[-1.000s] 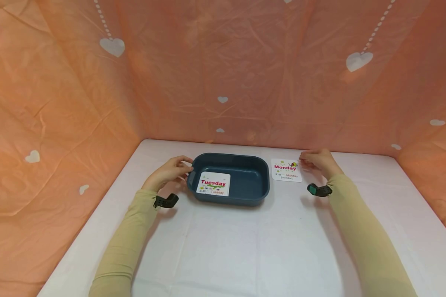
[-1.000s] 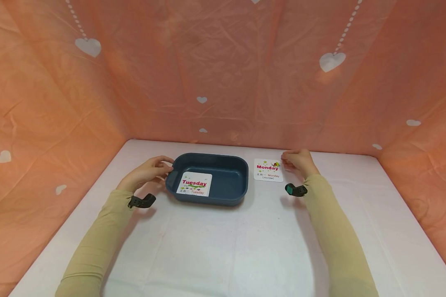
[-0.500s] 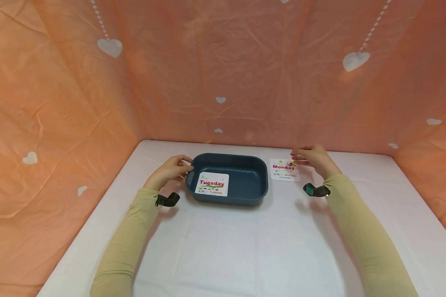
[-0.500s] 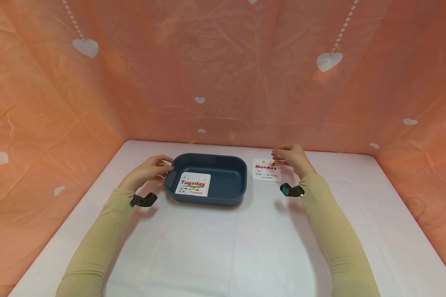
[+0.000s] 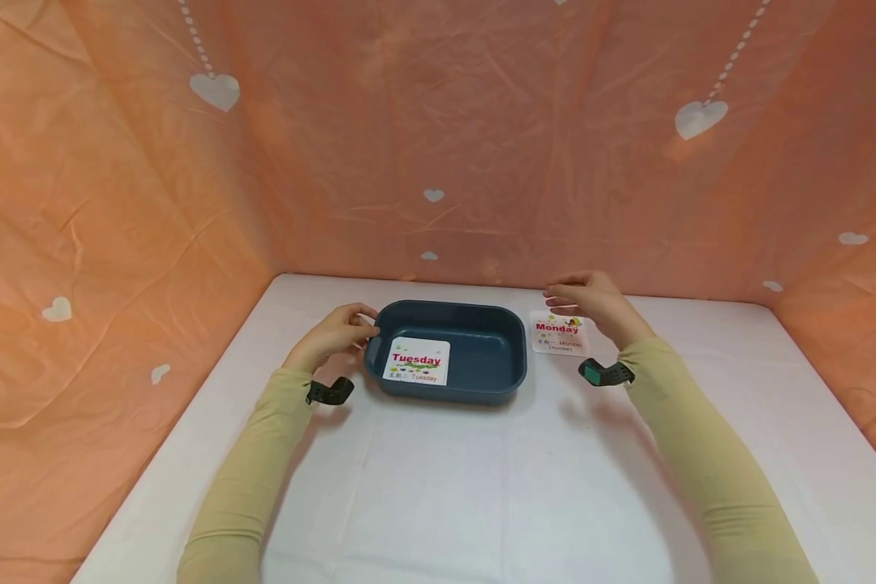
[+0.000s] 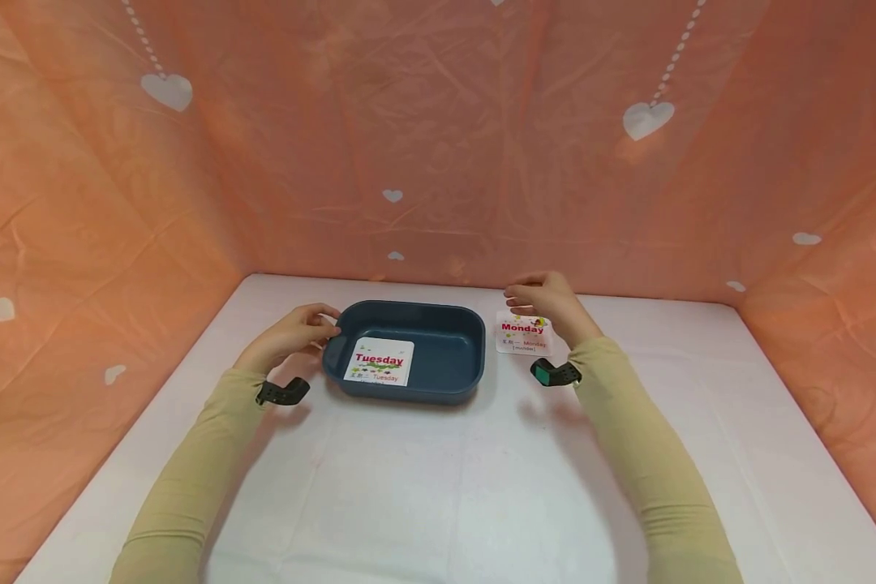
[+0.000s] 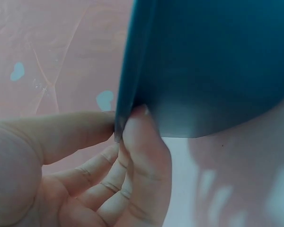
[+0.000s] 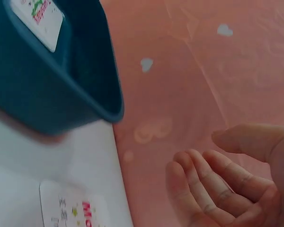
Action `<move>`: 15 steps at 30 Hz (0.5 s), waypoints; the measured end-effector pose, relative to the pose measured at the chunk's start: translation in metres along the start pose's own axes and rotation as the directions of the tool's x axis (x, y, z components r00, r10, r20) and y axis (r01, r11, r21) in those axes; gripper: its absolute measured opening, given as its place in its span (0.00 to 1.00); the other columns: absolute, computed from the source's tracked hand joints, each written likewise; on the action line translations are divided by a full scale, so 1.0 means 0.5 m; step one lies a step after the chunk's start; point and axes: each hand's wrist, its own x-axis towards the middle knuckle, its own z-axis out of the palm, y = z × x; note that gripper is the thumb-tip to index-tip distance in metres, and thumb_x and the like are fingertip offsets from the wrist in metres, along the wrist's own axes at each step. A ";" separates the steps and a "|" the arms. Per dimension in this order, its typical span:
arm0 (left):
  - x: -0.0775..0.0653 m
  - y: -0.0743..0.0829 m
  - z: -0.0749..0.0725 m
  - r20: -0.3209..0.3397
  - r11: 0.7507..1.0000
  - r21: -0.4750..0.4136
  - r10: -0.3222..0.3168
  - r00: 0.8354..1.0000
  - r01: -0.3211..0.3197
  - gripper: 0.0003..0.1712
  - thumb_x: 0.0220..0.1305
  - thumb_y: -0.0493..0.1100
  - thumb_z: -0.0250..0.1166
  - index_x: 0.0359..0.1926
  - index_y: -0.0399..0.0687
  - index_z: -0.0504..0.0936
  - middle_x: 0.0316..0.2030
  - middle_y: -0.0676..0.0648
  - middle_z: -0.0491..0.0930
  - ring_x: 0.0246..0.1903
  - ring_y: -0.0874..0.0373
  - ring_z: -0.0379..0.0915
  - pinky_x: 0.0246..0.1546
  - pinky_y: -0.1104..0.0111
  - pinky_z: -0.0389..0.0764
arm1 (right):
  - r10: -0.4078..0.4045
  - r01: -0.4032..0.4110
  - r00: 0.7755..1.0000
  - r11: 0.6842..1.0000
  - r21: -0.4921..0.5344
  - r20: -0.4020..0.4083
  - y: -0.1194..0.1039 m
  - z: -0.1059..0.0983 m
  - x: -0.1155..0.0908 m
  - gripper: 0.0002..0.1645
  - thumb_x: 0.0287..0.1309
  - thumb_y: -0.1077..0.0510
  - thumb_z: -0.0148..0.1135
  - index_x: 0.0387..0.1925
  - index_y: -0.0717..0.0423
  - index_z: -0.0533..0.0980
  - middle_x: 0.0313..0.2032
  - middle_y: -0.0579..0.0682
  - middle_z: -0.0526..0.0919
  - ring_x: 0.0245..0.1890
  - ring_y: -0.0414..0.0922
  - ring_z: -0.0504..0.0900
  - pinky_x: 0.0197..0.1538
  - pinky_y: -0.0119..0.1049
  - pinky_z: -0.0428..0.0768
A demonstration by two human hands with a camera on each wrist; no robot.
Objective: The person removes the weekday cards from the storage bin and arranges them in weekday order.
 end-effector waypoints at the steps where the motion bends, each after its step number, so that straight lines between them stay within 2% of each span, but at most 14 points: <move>1: 0.001 -0.001 0.000 -0.001 1.000 0.000 0.004 1.000 -0.004 0.23 0.68 0.35 0.58 0.60 0.32 0.66 0.39 0.34 0.76 0.31 0.51 0.73 0.34 0.61 0.79 | -0.006 0.006 1.000 1.000 0.004 0.006 -0.004 0.004 0.000 0.25 0.68 0.58 0.54 0.59 0.73 0.68 0.53 0.68 0.75 0.46 0.50 0.81 0.50 0.41 0.77; 7: -0.002 -0.003 -0.002 0.009 0.998 -0.012 0.059 0.998 -0.059 0.20 0.66 0.37 0.60 0.56 0.32 0.68 0.35 0.37 0.77 0.29 0.53 0.74 0.30 0.65 0.79 | -0.047 0.046 0.998 0.999 0.020 0.032 -0.021 0.033 0.003 0.23 0.66 0.60 0.56 0.56 0.72 0.70 0.45 0.59 0.81 0.42 0.47 0.83 0.48 0.42 0.79; 10: 0.001 -0.005 -0.002 0.008 0.998 -0.014 0.054 0.999 -0.054 0.20 0.66 0.37 0.60 0.55 0.32 0.68 0.34 0.38 0.77 0.28 0.54 0.74 0.30 0.65 0.79 | -0.055 0.053 0.998 0.997 0.058 0.043 -0.026 0.050 0.005 0.21 0.66 0.62 0.57 0.55 0.73 0.70 0.46 0.64 0.80 0.42 0.49 0.83 0.48 0.43 0.79; 15: 0.007 -0.005 0.002 0.001 1.000 0.004 0.010 1.000 -0.010 0.22 0.67 0.36 0.59 0.59 0.33 0.67 0.37 0.36 0.77 0.29 0.55 0.73 0.32 0.65 0.79 | -0.044 0.037 0.997 0.993 0.110 0.063 -0.031 0.075 0.008 0.20 0.65 0.64 0.57 0.55 0.72 0.70 0.50 0.70 0.76 0.47 0.58 0.80 0.50 0.49 0.76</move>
